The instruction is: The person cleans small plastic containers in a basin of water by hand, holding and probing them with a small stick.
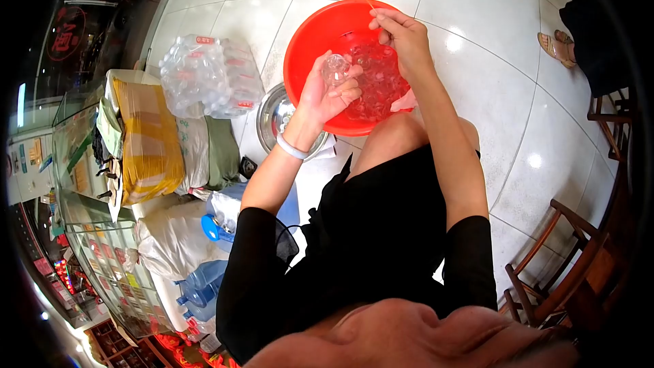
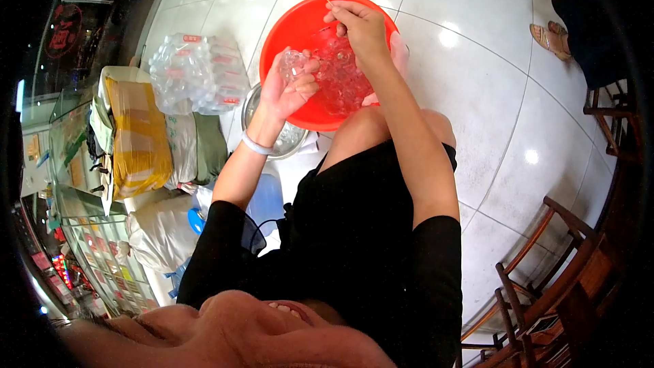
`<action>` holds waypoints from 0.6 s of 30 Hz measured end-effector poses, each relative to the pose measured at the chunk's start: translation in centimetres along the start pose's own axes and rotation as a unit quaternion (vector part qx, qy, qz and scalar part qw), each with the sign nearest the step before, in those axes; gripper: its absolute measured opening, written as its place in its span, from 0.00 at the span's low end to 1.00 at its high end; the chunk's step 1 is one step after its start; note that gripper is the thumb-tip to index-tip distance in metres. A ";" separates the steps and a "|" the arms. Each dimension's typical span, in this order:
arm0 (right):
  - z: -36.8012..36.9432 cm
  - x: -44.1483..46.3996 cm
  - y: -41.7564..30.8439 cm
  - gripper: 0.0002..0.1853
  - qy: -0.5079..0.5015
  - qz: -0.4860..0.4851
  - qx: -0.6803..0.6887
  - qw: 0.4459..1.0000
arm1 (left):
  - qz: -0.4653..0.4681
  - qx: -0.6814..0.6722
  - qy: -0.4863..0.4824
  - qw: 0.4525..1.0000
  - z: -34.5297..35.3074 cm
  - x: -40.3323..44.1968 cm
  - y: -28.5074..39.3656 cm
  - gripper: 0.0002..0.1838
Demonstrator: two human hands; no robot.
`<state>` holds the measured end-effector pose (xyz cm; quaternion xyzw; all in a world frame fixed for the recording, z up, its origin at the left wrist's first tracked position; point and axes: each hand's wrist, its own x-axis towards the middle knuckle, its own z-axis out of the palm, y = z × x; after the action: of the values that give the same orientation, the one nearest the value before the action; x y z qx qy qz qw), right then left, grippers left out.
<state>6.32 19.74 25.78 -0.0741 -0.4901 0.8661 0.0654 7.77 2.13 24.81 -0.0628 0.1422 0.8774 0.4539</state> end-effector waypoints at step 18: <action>0.1 -0.7 -1.0 0.10 -0.015 0.002 0.008 1.000 | 0.042 0.293 0.182 0.938 2.6 1.1 1.1 0.14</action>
<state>7.01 20.07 26.70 -0.0614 -0.4839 0.8712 0.0563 6.25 3.21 27.28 -0.0797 0.4756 0.7889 0.3809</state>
